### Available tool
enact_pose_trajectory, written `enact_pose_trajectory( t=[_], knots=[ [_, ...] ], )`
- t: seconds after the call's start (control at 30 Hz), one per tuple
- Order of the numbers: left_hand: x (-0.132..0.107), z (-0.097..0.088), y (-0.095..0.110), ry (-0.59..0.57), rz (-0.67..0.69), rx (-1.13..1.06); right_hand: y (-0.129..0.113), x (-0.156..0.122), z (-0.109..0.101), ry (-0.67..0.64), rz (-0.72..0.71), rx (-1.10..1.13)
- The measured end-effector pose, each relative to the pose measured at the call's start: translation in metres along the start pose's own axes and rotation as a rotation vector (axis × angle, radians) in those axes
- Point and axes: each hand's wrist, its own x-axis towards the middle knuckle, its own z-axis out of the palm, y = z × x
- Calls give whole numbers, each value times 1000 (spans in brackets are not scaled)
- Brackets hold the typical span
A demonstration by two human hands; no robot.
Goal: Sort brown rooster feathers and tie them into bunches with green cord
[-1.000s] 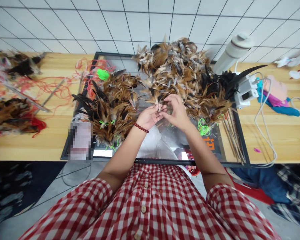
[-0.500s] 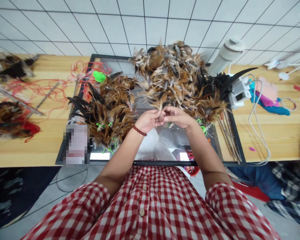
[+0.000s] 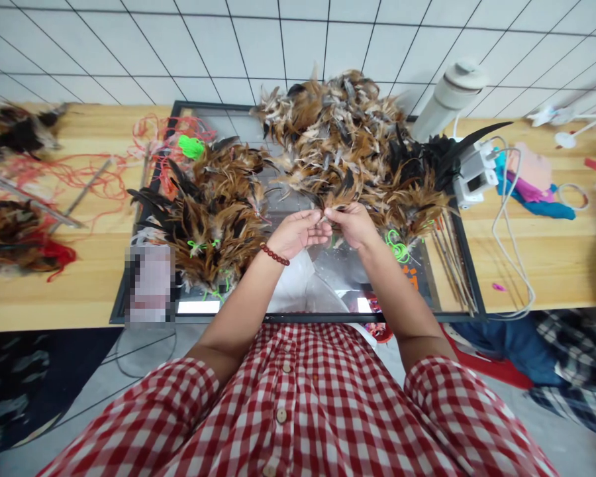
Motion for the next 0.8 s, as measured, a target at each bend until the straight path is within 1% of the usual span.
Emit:
enact_pose_trajectory(
  t=[0.1, 0.17, 0.27, 0.3, 0.33, 0.37, 0.43, 0.47, 0.5, 0.53, 0.57, 0.6, 0.63, 0.7, 0.77, 0.8],
  knots=[
    [2, 7, -5, 98, 93, 35, 6, 0, 1, 37, -18, 26],
    [3, 11, -8, 181, 145, 28, 11, 0, 1, 31, -20, 41],
    [5, 13, -9, 260, 192, 0, 15, 2, -4, 21, -46, -1],
    [6, 12, -9, 284, 216, -3, 14, 2, -7, 46, -103, -61],
    [6, 10, -8, 315, 246, 5, 11, 0, -10, 94, -203, -162],
    [7, 8, -7, 353, 281, 25, 8, -2, -13, 158, -340, -305],
    [10, 4, -5, 427, 353, 106, 0, -12, -16, 268, -660, -679],
    [10, 1, -5, 445, 387, 168, -3, -18, -15, 265, -782, -884],
    [10, -1, -6, 447, 427, 243, -5, -25, -12, 208, -862, -1066],
    [10, -3, -6, 436, 476, 328, -5, -30, -8, 109, -910, -1214],
    [9, -5, -7, 420, 533, 419, -5, -34, -4, 2, -922, -1339],
    [8, -7, -7, 408, 598, 511, -3, -37, 1, -50, -918, -1427],
    [6, -9, -8, 404, 662, 598, -1, -38, 4, -58, -894, -1488],
    [3, -12, -8, 401, 751, 720, 2, -36, 7, -12, -823, -1547],
    [3, -13, -9, 372, 768, 720, 2, -32, 5, 16, -736, -1495],
    [4, -13, -10, 341, 760, 657, 1, -31, 4, 4, -682, -1410]
  ],
)
